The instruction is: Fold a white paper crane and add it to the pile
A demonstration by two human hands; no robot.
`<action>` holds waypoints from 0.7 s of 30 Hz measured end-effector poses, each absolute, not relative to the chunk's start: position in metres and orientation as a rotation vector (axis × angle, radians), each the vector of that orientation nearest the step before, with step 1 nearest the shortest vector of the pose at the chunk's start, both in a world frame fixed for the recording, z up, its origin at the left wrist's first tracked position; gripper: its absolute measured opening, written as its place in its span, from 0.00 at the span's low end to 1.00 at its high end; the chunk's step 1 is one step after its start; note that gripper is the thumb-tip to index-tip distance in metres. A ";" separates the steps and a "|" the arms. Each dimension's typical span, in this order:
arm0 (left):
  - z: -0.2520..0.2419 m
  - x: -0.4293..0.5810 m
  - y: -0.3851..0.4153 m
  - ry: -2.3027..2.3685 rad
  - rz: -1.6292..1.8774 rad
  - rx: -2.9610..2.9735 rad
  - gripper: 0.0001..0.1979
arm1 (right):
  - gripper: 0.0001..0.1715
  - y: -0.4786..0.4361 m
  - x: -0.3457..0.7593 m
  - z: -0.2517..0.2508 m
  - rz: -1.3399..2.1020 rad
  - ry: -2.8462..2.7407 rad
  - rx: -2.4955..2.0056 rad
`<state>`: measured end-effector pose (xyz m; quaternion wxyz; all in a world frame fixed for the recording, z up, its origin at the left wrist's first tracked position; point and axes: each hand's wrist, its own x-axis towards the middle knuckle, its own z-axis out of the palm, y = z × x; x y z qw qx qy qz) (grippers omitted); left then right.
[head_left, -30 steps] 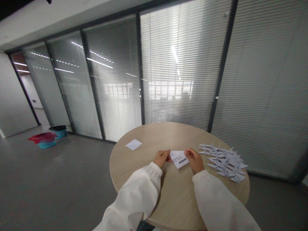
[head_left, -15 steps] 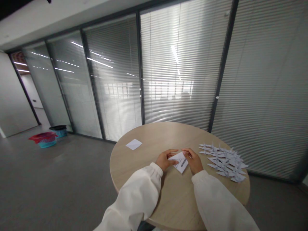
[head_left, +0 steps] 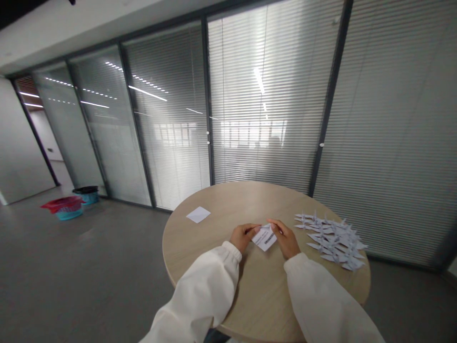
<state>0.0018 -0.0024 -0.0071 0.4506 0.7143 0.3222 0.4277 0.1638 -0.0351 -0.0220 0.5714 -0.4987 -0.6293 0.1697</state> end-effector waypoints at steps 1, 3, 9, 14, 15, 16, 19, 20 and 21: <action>-0.008 0.002 -0.002 0.797 1.055 1.771 0.20 | 0.21 -0.035 0.164 -0.022 0.404 -1.476 -1.164; -0.009 0.002 0.000 0.806 1.045 1.771 0.21 | 0.21 -0.035 0.164 -0.022 0.431 -1.476 -1.153; -0.013 0.003 0.003 0.783 0.943 1.606 0.20 | 0.20 -0.035 0.163 -0.024 0.486 -1.468 -1.135; -0.016 0.003 0.005 0.753 0.839 1.473 0.21 | 0.23 -0.037 0.161 -0.022 0.473 -1.469 -1.134; -0.015 0.003 0.005 0.769 0.858 1.446 0.21 | 0.23 -0.037 0.160 -0.021 0.466 -1.469 -1.102; -0.015 0.003 0.006 0.789 0.888 1.418 0.21 | 0.23 -0.039 0.160 -0.020 0.449 -1.473 -1.061; -0.013 0.002 0.009 0.845 0.996 1.337 0.20 | 0.18 -0.042 0.158 -0.016 0.379 -1.545 -0.948; -0.013 0.001 0.010 0.851 1.023 1.312 0.20 | 0.17 -0.043 0.158 -0.015 0.372 -1.589 -0.927; -0.014 0.001 0.011 0.848 1.042 1.287 0.20 | 0.17 -0.044 0.157 -0.015 0.379 -1.630 -0.910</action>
